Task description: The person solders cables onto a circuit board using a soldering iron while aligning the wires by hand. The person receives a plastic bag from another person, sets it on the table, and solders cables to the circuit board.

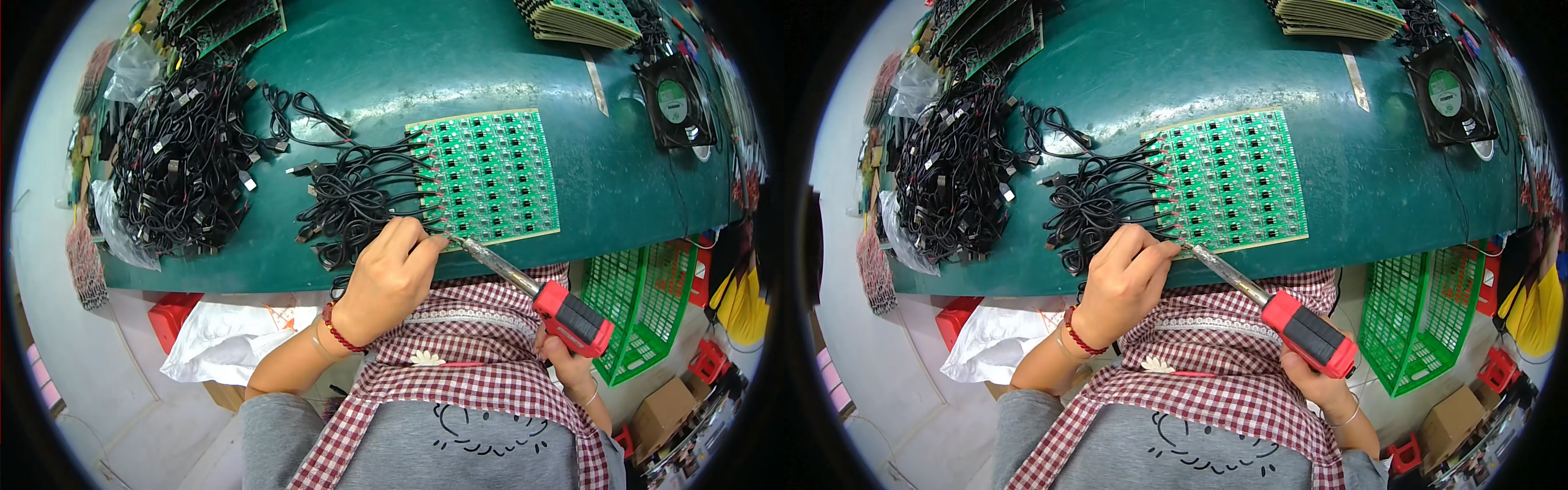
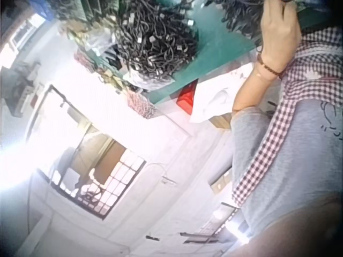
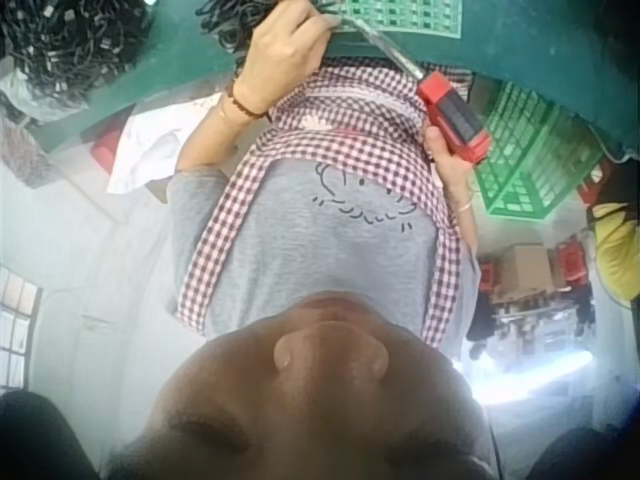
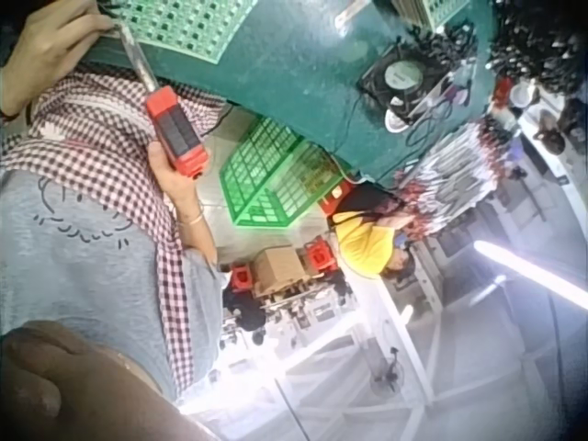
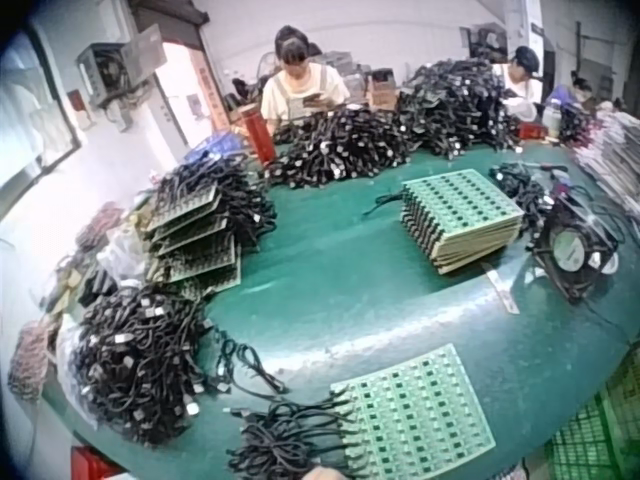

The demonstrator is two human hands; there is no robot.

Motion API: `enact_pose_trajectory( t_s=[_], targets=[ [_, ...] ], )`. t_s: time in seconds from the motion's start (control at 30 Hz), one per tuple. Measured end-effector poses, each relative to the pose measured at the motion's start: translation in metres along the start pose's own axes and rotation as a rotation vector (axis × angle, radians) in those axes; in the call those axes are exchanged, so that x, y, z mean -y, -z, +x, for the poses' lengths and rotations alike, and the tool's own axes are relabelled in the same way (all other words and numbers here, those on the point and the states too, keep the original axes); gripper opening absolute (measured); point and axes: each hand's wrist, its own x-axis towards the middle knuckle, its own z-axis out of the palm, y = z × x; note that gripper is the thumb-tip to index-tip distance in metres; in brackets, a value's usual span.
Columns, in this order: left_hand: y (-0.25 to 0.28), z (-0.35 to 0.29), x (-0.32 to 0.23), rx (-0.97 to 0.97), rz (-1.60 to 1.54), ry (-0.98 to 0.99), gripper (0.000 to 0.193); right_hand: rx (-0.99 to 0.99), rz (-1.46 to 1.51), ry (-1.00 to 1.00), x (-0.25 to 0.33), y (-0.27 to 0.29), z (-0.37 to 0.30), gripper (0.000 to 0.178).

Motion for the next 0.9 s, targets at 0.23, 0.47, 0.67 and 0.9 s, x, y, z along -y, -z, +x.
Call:
enact_pose_trajectory(
  t_s=[0.23,0.47,0.67,0.9],
  targets=[
    [0.001,0.001,-0.002,0.005,0.006,0.015,0.019,-0.048,0.291,-0.042,0.017,-0.002,-0.002,0.024],
    [0.0,0.0,-0.002,0.01,-0.002,0.03,0.017,-0.053,0.294,-0.086,0.017,-0.003,-0.006,0.024],
    [0.001,0.004,-0.003,0.012,-0.008,0.052,0.014,-0.066,0.331,-0.11,0.015,-0.004,-0.009,0.026],
    [0.003,0.01,-0.003,0.056,-0.061,0.11,0.015,-0.039,0.246,-0.133,0.009,-0.001,-0.013,0.023]
  ],
)
